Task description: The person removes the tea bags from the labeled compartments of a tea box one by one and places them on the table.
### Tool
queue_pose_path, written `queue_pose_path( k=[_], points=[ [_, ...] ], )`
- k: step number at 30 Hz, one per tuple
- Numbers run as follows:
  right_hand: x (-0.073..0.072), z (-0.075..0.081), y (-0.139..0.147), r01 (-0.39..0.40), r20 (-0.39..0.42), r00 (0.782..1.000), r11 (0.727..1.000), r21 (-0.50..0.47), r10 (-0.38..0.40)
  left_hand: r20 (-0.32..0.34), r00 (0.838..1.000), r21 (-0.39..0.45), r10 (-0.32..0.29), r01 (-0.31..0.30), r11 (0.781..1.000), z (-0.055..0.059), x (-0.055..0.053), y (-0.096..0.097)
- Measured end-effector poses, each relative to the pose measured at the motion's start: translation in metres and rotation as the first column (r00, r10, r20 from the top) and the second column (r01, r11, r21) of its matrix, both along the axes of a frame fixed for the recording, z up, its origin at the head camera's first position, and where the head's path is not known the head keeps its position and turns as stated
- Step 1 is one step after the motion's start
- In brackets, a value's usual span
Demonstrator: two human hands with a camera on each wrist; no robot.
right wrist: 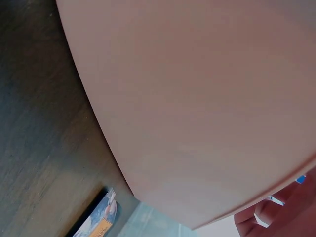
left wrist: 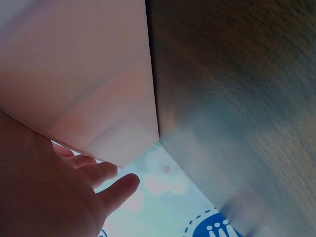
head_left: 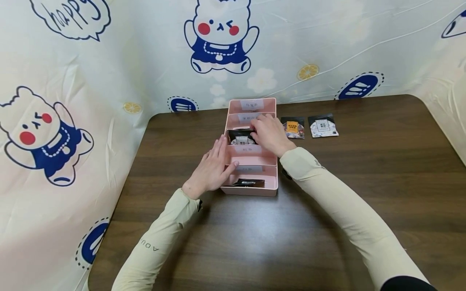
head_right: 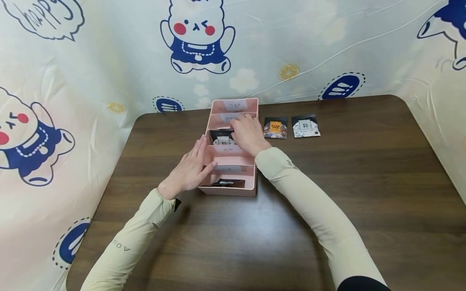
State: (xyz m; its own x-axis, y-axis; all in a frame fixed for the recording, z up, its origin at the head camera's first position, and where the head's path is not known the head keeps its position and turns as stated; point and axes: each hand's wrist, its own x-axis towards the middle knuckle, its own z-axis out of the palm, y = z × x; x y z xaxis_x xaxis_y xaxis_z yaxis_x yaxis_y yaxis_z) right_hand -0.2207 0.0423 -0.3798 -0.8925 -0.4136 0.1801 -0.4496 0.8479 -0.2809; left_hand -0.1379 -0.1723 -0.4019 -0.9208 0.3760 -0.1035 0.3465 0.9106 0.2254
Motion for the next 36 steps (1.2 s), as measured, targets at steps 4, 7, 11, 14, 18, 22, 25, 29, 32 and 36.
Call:
queue_pose_path(
  k=[4,7,11,14,18,22,25,29,32,36],
  points=[
    [0.000,0.000,0.000,0.001,-0.001,1.000,1.000,-0.007,-0.001,0.003,1.000,0.000,-0.001,0.001,1.000,0.000,0.000,0.000],
    [-0.001,0.001,0.000,0.002,0.011,1.000,1.000,-0.027,-0.002,0.010,1.000,-0.002,0.000,0.000,1.000,0.001,0.000,0.000],
    [0.000,0.002,0.002,0.011,0.043,0.999,0.998,-0.057,-0.009,0.014,1.000,-0.005,-0.001,0.001,1.000,0.001,0.000,0.001],
    [0.000,0.003,0.004,0.025,0.088,0.996,0.995,-0.094,-0.017,0.013,1.000,-0.004,-0.003,0.003,1.000,0.001,0.000,0.001],
    [0.000,0.005,0.009,0.050,0.156,0.987,0.985,-0.164,-0.024,0.007,1.000,-0.008,-0.005,0.005,1.000,0.001,0.001,0.001],
    [-0.001,0.007,0.015,0.062,0.195,0.981,0.976,-0.210,-0.021,0.002,1.000,-0.006,-0.002,0.002,1.000,0.001,0.000,0.001],
    [-0.001,0.009,0.020,0.071,0.212,0.977,0.970,-0.231,-0.021,0.003,1.000,-0.007,0.004,-0.004,1.000,0.000,0.000,0.000],
    [-0.001,0.012,0.027,0.074,0.210,0.977,0.961,-0.267,-0.017,0.007,1.000,-0.009,0.009,-0.008,1.000,-0.001,0.000,0.000],
    [-0.001,0.014,0.032,0.063,0.200,0.980,0.951,-0.302,-0.001,0.007,1.000,-0.006,0.009,-0.009,1.000,-0.001,0.000,0.001],
    [0.001,0.018,0.040,0.036,0.186,0.982,0.933,-0.357,0.033,0.005,1.000,-0.004,0.008,-0.008,1.000,-0.001,-0.001,0.001]
  ],
)
